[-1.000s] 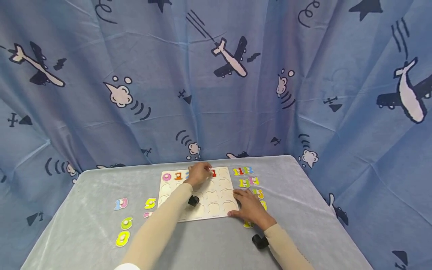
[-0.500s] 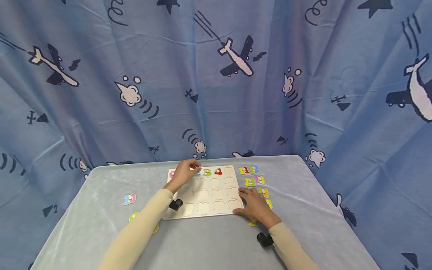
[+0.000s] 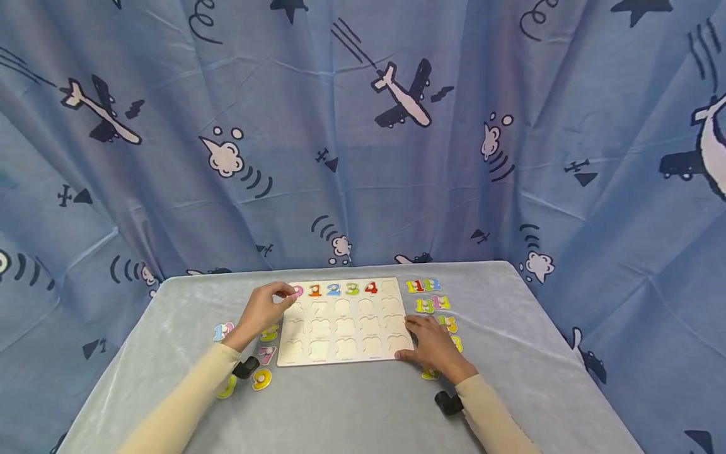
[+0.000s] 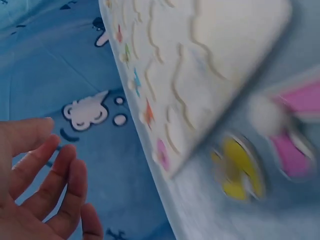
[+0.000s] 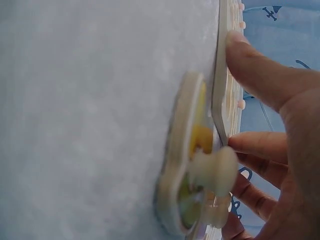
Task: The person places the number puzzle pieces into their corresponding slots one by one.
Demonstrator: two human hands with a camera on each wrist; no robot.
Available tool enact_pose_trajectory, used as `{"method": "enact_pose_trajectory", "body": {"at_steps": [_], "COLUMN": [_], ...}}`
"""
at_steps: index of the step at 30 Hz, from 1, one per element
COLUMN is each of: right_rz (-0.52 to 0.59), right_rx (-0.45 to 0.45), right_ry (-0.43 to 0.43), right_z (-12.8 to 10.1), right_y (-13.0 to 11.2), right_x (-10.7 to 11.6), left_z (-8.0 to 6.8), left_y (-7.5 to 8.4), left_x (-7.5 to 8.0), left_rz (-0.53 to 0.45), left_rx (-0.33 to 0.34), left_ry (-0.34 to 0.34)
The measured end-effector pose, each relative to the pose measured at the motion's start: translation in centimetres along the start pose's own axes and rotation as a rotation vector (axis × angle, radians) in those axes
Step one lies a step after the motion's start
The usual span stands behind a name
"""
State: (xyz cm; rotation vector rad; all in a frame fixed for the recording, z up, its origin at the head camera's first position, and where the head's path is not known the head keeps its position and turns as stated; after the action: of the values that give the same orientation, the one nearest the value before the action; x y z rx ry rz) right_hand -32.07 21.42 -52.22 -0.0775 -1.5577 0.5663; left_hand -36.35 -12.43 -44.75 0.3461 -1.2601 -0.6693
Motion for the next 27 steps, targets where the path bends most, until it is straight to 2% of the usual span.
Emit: {"method": "enact_pose_trajectory", "body": {"at_steps": [7, 15, 21, 27], "right_rz": [-0.004, -0.008, -0.006, -0.001], "right_rx": [-0.007, -0.001, -0.007, -0.017], "right_ry": [-0.015, -0.014, -0.020, -0.022], "right_z": [0.2, 0.3, 0.3, 0.3], "right_y": [0.2, 0.3, 0.3, 0.3], "right_x": [0.0, -0.1, -0.1, -0.1], "left_z": [-2.2, -4.2, -4.6, -4.9], "left_y": [-3.1, -5.7, -6.8, -7.3], "left_x": [1.3, 0.7, -0.1, -0.9], "left_rz": [0.050, 0.024, 0.009, -0.012], "left_rx": [0.073, 0.137, 0.169, 0.169], "left_ry": [-0.024, -0.101, -0.160, -0.214]}}
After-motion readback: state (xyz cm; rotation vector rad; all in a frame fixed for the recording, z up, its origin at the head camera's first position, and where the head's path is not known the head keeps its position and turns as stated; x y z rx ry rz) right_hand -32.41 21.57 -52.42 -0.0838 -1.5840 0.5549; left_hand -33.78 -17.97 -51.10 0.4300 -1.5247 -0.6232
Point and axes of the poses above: each hand's wrist, its own z-axis towards the middle knuckle, its own x-axis out of the back of the hand, y = z × x, the point moved 10 cm from there along z, towards the middle knuckle, and after that the axes turned 8 degrees about z, right-handed, at the moved point
